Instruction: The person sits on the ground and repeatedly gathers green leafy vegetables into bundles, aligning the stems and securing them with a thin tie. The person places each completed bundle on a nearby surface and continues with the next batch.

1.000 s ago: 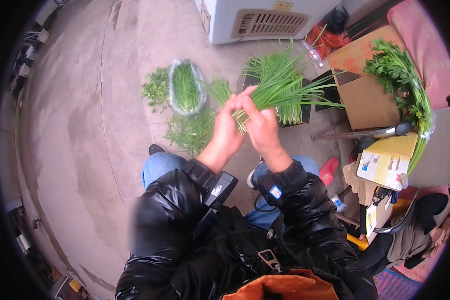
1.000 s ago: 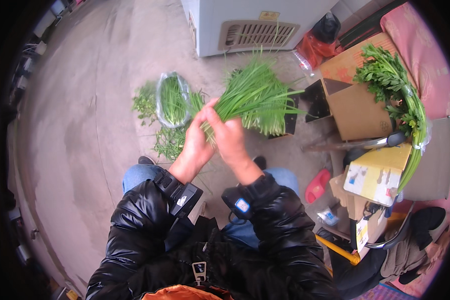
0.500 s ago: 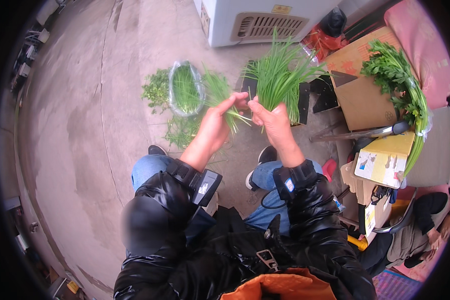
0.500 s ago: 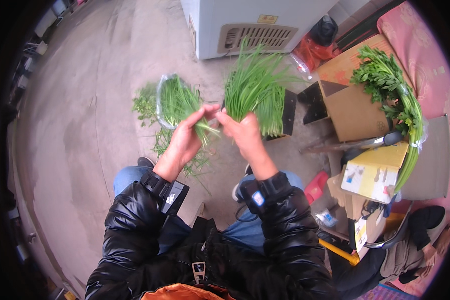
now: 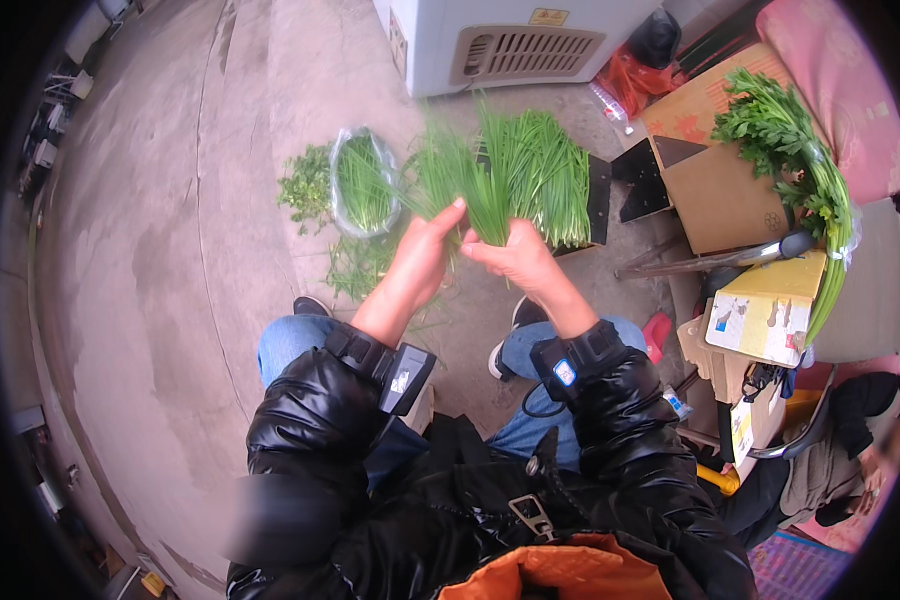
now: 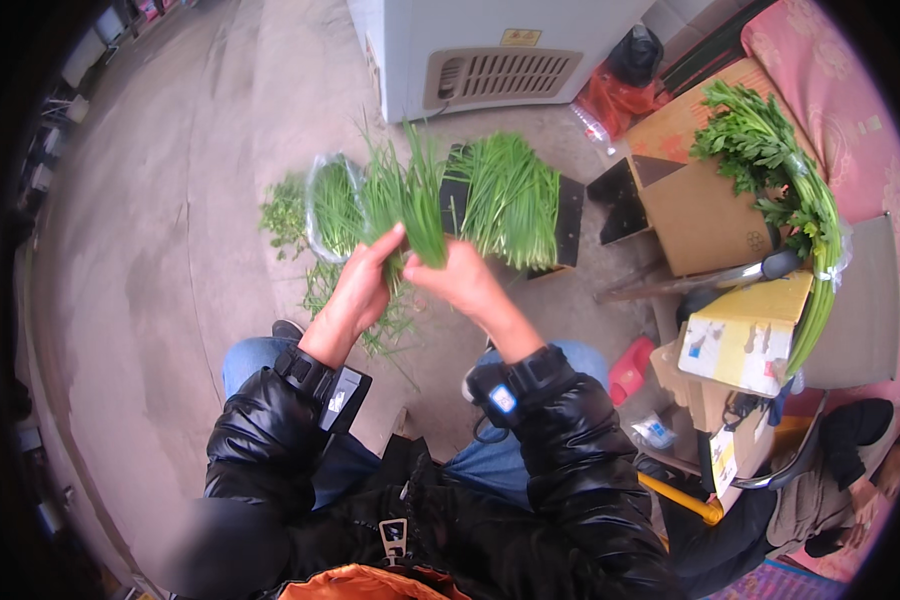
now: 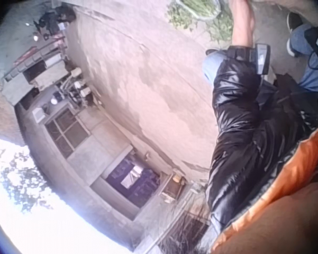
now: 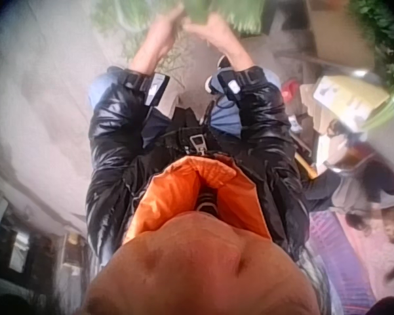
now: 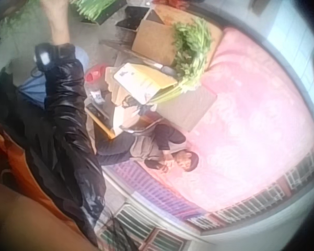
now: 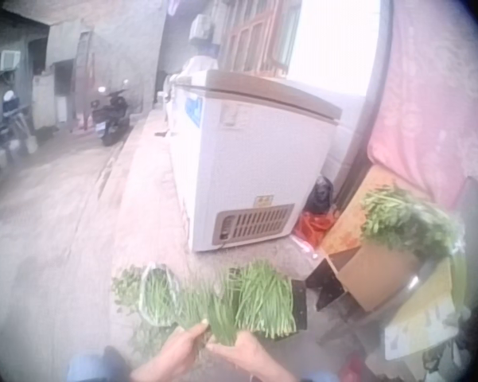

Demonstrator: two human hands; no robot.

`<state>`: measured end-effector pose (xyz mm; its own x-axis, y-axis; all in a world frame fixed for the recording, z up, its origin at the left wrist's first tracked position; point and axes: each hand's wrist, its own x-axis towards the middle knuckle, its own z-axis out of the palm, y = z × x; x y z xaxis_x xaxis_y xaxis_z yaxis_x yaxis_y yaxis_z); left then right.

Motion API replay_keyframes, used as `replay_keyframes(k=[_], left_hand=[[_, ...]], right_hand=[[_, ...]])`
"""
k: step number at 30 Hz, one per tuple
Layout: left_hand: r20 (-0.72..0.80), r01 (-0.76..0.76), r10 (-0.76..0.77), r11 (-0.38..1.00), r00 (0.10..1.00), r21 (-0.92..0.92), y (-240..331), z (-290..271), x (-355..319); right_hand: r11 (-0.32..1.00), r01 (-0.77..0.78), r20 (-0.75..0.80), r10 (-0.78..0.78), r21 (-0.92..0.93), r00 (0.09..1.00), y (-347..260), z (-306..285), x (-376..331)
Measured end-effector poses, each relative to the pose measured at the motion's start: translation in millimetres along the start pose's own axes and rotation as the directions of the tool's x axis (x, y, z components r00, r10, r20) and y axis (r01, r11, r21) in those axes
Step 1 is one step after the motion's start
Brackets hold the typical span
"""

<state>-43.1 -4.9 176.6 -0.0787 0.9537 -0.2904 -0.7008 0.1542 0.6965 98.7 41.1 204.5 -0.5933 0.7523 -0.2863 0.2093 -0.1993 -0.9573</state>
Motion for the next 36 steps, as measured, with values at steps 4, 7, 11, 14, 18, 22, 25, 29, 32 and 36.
replay_keyframes(k=[4, 7, 11, 14, 18, 22, 25, 29, 32, 36], left_hand=[[0.060, -0.018, 0.015, 0.999, 0.998, 0.042, 5.0, -1.2, -0.6], [0.048, -0.027, 0.024, 0.998, 0.999, 0.059, 5.4, -2.0, -1.9], [0.051, -0.010, 0.003, 0.989, 0.999, 0.148, 4.9, -5.2, 0.7], [0.070, -0.035, 0.019, 0.973, 0.997, 0.227, 3.4, -6.2, 1.3], [0.094, -0.068, 0.045, 0.964, 0.995, 0.256, 3.0, -5.3, -0.4], [0.096, -0.102, 0.070, 0.917, 0.993, 0.386, 4.9, -6.4, -0.2], [0.070, -0.090, 0.061, 0.830, 0.996, 0.551, 3.6, -7.4, 0.1], [0.043, -0.059, 0.042, 0.796, 0.998, 0.603, 2.1, -7.6, -1.1], [0.056, -0.083, 0.062, 0.817, 0.997, 0.571, 1.9, -5.6, -0.9], [0.095, -0.116, 0.075, 0.813, 0.993, 0.571, 2.0, -4.0, -1.2]], right_hand=[[0.979, 0.000, -0.051, 0.011, 0.204, 0.999, 0.7, -2.0, 1.7], [0.950, 0.067, -0.086, -0.043, 0.305, 0.995, 1.9, -3.3, 0.9], [0.943, 0.078, -0.093, -0.050, 0.324, 0.994, 0.3, -6.0, -0.1], [0.943, 0.087, -0.073, -0.067, 0.322, 0.995, -1.9, -5.7, -0.6], [0.946, 0.082, -0.066, -0.064, 0.313, 0.996, -2.8, -5.1, -2.4], [0.938, 0.089, -0.140, -0.044, 0.335, 0.989, -1.1, -3.5, -0.4], [0.951, 0.121, -0.110, -0.092, 0.285, 0.990, -0.5, -5.2, 0.6], [0.959, 0.120, -0.148, -0.084, 0.257, 0.985, 0.3, -6.1, 0.2], [0.949, 0.137, -0.175, -0.089, 0.284, 0.981, 1.8, -7.5, 0.0], [0.946, 0.170, -0.197, -0.117, 0.275, 0.973, 4.4, -10.7, 2.0]])
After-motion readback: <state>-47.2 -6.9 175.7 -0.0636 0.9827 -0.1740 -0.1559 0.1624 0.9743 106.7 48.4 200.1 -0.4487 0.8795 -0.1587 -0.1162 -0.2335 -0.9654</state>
